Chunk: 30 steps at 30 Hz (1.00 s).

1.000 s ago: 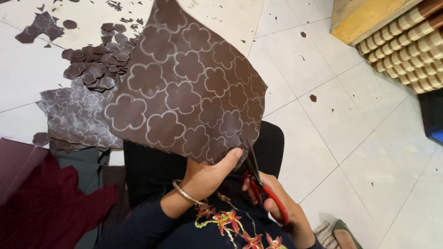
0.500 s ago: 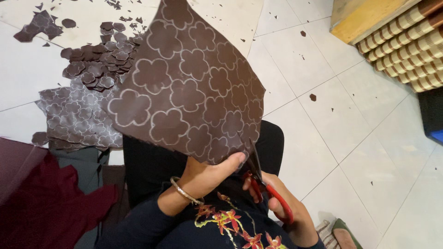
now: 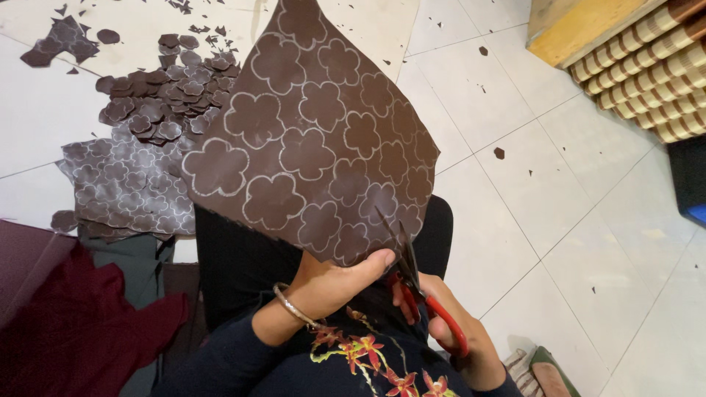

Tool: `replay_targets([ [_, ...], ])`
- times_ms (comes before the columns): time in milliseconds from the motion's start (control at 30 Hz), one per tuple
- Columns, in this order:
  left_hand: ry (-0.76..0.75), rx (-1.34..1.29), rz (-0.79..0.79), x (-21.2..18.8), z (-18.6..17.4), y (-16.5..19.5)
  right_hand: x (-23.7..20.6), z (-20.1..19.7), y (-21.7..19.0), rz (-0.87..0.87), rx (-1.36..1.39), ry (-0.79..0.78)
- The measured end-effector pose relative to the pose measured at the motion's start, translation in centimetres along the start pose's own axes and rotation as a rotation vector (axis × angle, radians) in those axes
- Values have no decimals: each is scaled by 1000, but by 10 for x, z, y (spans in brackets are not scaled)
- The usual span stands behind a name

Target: The person sits on the floor and uses red-handled scissors to cut a brown patterned sheet into small flower-shaped pieces. The person repeatedly rotates the sheet and trims along the outlines, accumulating cut pieces on the floor.

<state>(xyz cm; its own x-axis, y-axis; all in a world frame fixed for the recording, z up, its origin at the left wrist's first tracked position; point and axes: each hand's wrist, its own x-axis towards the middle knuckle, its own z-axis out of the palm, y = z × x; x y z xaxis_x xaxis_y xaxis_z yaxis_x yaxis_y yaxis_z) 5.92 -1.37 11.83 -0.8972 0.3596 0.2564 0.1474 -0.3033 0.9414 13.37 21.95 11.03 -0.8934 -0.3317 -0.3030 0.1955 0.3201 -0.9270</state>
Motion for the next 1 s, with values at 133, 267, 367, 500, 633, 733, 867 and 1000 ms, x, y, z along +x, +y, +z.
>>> replay_targets([
  [133, 4, 42, 9, 0, 0, 1, -1, 2, -4, -12, -35, 21],
  [267, 11, -13, -6, -1, 1, 2, 2, 2, -4, -38, -59, 35],
  [367, 6, 3, -15, -2, 0, 1, 3, 0, -1, -57, -72, 34],
  [500, -15, -51, -62, -3, -1, 0, 4, -3, 3, -62, -99, 41],
  [633, -17, -70, -65, -3, -2, -1, 5, -4, 8, -67, -97, 52],
  [733, -26, -84, -81, -3, -2, 1, 4, -5, 12, -53, -77, 71],
  [867, -10, -51, -36, -3, -2, 5, 5, -8, 18, -64, -94, 76],
  [1000, -28, -119, -82, -1, -3, 9, 6, -17, 21, -75, -125, 53],
])
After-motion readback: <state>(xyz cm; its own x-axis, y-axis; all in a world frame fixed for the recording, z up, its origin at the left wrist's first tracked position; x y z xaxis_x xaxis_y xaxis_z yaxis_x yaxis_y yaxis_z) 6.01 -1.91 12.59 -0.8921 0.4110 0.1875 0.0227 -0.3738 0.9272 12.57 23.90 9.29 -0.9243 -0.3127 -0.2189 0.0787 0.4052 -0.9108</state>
